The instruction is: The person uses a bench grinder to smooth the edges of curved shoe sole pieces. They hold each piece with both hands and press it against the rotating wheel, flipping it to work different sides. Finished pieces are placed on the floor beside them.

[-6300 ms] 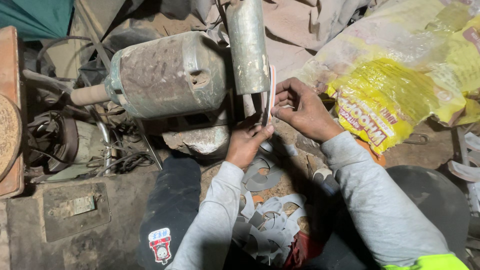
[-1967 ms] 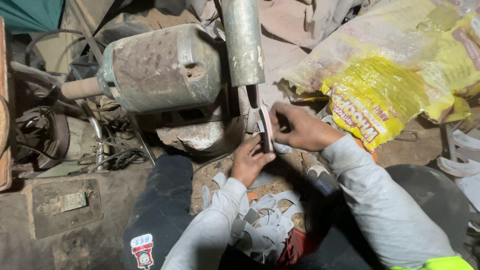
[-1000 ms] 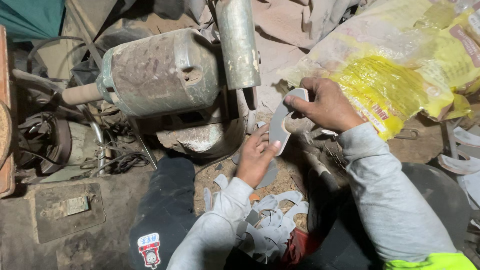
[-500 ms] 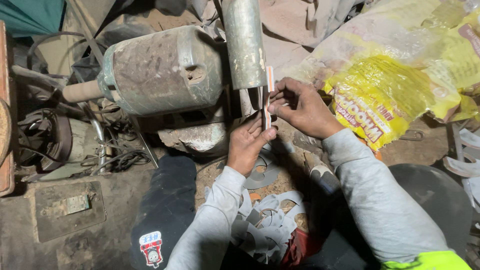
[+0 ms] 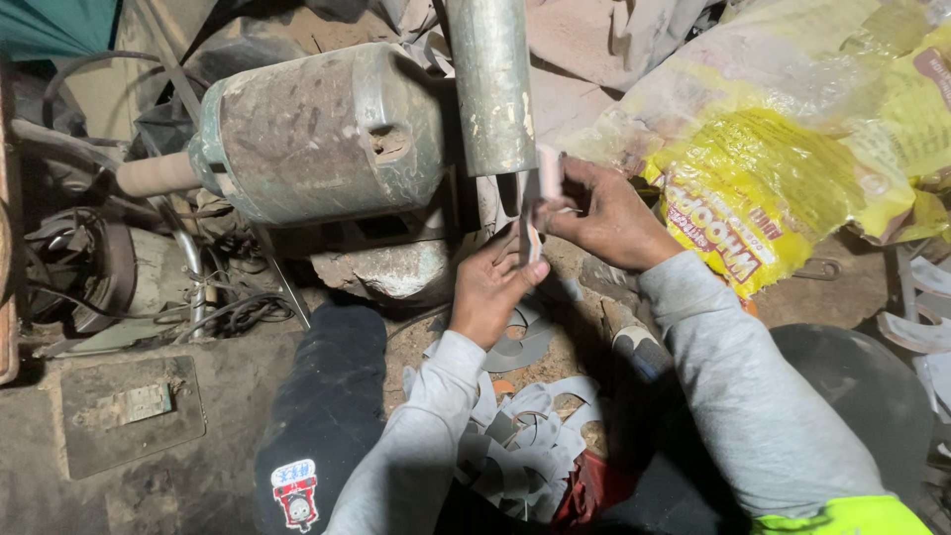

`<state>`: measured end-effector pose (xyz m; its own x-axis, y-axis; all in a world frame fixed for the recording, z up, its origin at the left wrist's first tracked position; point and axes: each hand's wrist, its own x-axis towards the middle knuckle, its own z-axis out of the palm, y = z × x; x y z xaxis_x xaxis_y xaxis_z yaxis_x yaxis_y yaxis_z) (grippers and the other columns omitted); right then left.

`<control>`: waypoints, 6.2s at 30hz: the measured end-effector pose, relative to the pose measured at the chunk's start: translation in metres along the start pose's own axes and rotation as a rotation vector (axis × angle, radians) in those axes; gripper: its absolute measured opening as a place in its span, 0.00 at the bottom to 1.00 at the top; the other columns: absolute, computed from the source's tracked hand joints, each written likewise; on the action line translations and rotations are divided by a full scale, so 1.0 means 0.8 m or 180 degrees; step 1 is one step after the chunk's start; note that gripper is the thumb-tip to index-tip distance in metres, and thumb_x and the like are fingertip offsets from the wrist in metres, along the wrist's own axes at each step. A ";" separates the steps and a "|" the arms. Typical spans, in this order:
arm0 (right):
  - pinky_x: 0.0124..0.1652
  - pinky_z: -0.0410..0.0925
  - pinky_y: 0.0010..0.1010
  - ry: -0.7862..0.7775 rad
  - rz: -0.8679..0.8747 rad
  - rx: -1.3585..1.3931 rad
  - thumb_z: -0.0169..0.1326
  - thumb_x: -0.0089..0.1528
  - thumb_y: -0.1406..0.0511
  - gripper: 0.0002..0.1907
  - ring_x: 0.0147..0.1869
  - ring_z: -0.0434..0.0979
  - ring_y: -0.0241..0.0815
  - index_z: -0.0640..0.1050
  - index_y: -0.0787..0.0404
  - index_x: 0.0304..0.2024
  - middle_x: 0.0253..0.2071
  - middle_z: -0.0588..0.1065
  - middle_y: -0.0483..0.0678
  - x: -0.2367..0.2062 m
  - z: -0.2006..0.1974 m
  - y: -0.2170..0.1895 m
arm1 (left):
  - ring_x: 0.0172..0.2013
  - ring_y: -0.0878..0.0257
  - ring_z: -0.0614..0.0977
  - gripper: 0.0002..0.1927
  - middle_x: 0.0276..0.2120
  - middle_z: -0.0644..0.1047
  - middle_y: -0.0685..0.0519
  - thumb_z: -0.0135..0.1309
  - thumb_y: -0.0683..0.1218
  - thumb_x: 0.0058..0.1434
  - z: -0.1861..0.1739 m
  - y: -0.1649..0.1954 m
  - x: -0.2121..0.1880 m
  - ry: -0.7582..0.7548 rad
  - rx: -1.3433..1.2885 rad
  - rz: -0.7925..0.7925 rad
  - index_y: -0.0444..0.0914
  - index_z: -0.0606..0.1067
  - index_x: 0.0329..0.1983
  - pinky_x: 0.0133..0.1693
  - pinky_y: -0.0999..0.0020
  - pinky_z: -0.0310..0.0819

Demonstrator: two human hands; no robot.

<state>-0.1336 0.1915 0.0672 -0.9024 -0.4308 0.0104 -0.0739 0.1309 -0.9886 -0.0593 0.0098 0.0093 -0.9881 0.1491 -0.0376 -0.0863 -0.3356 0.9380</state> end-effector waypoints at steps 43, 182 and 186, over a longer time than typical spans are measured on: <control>0.50 0.74 0.27 0.0107 -0.0274 0.0238 0.61 0.61 0.73 0.15 0.48 0.77 0.33 0.72 0.66 0.48 0.43 0.76 0.46 -0.055 -0.022 -0.157 | 0.54 0.64 0.79 0.28 0.56 0.77 0.47 0.61 0.37 0.63 0.087 0.146 -0.055 -0.0110 -0.0392 -0.0090 0.25 0.70 0.66 0.54 0.70 0.76; 0.57 0.69 0.47 -0.2040 0.0897 -0.2867 0.59 0.56 0.59 0.18 0.58 0.76 0.60 0.79 0.55 0.49 0.53 0.77 0.59 -0.125 -0.445 -0.684 | 0.58 0.39 0.73 0.20 0.55 0.74 0.39 0.53 0.43 0.58 0.639 0.617 0.084 -0.0732 0.4254 -0.0946 0.42 0.76 0.56 0.57 0.47 0.68; 0.65 0.57 0.55 -0.1289 0.0333 -0.3503 0.61 0.58 0.61 0.34 0.74 0.48 0.67 0.66 0.62 0.65 0.71 0.54 0.62 -0.161 -0.388 -0.684 | 0.55 0.37 0.75 0.19 0.53 0.75 0.36 0.56 0.48 0.60 0.641 0.614 0.062 -0.1131 0.4214 -0.1298 0.41 0.76 0.54 0.56 0.45 0.69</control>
<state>-0.1086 0.4529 0.6531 -0.7398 -0.5985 -0.3074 -0.5131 0.7974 -0.3177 -0.0857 0.3298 0.6447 -0.8227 0.3095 -0.4769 0.0240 0.8569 0.5149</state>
